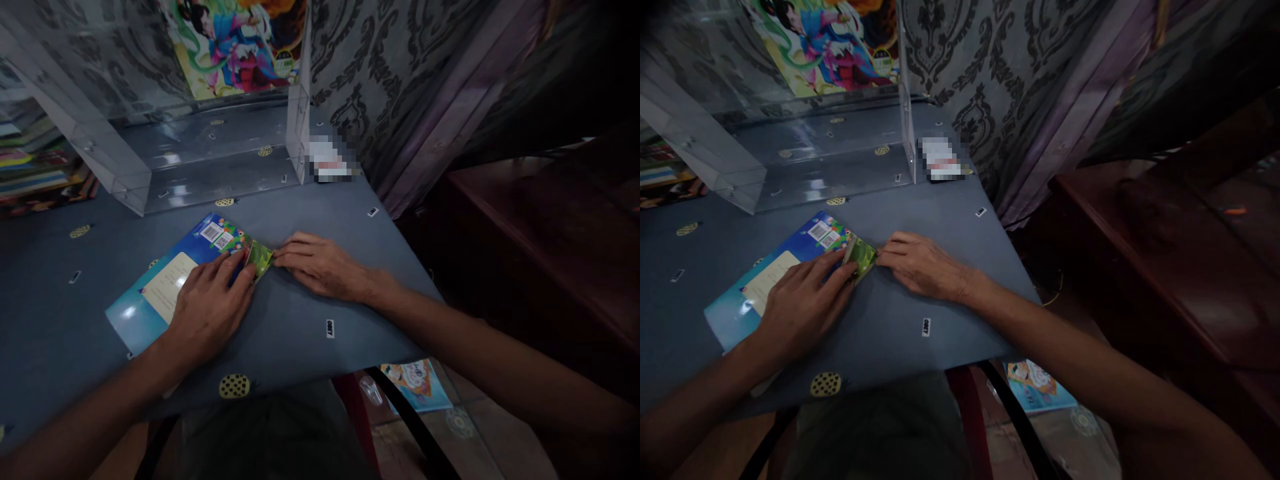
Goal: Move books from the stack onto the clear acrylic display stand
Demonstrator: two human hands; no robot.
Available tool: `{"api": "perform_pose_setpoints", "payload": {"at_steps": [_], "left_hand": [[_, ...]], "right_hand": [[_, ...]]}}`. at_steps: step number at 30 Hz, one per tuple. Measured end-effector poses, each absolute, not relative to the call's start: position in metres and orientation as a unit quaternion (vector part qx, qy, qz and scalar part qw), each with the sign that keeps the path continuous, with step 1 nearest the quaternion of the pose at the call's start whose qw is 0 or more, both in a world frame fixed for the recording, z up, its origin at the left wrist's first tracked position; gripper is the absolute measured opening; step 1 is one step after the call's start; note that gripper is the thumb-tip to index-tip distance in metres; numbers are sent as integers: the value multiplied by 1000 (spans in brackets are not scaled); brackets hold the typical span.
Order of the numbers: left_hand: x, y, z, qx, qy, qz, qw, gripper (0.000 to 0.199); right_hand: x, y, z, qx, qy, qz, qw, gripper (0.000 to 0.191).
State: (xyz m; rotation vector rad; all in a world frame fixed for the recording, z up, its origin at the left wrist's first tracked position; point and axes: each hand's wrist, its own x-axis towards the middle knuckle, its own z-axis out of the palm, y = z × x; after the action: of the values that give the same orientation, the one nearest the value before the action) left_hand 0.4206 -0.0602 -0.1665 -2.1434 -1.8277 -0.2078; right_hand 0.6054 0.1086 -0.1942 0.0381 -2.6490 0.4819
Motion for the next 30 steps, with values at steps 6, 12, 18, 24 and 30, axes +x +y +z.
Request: {"api": "perform_pose_setpoints", "payload": {"at_steps": [6, 12, 18, 24, 30], "left_hand": [[420, -60, -167, -750, -639, -84, 148, 28], [421, -60, -167, -750, -641, -85, 143, 27], [419, -63, -168, -756, -640, -56, 129, 33], [415, -64, -174, -763, -633, -78, 107, 50], [415, -62, -172, -769, -627, -73, 106, 41]], "right_hand": [[604, 108, -195, -3, -962, 162, 221, 40], [604, 110, -199, 31, -963, 150, 223, 31], [604, 111, -200, 36, -959, 149, 239, 31], [605, 110, -198, 30, -959, 152, 236, 30], [605, 112, -202, 34, -956, 149, 252, 28]]}}
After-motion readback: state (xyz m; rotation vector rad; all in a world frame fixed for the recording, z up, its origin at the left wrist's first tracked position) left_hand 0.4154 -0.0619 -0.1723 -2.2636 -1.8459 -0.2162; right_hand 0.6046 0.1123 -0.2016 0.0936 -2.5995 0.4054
